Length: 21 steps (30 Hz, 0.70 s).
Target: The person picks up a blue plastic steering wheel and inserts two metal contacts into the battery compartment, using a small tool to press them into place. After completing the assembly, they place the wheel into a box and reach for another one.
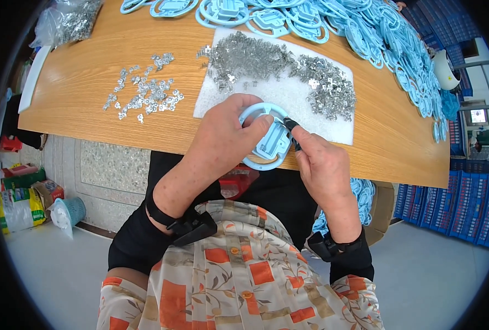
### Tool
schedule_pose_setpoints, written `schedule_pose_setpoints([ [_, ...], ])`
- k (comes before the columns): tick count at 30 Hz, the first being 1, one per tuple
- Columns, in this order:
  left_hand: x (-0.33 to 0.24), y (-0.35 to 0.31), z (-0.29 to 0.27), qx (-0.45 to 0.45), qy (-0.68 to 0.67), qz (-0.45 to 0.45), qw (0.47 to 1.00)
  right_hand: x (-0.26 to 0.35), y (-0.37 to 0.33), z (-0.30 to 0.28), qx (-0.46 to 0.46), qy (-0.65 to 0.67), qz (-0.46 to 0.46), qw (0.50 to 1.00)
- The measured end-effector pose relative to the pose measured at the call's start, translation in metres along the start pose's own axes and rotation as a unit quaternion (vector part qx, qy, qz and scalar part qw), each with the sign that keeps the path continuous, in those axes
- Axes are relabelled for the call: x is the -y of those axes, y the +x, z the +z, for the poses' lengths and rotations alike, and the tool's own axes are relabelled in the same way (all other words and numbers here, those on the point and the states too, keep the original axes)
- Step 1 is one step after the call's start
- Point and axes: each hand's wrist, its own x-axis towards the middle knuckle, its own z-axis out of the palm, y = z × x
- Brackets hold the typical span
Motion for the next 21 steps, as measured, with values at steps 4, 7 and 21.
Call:
schedule_pose_setpoints([
  [4,0.0,0.0,0.001,0.003,-0.004,0.004,1.0,0.006,0.005,-0.01,0.016,-0.033,0.004,0.999],
  [7,-0.002,-0.003,0.001,-0.005,0.025,0.009,1.0,0.013,0.016,-0.024,0.048,-0.11,-0.032,0.992],
  [21,-0.001,-0.003,0.003,-0.002,0.02,0.019,1.0,-0.002,0.033,-0.035,0.144,0.054,-0.001,0.988],
])
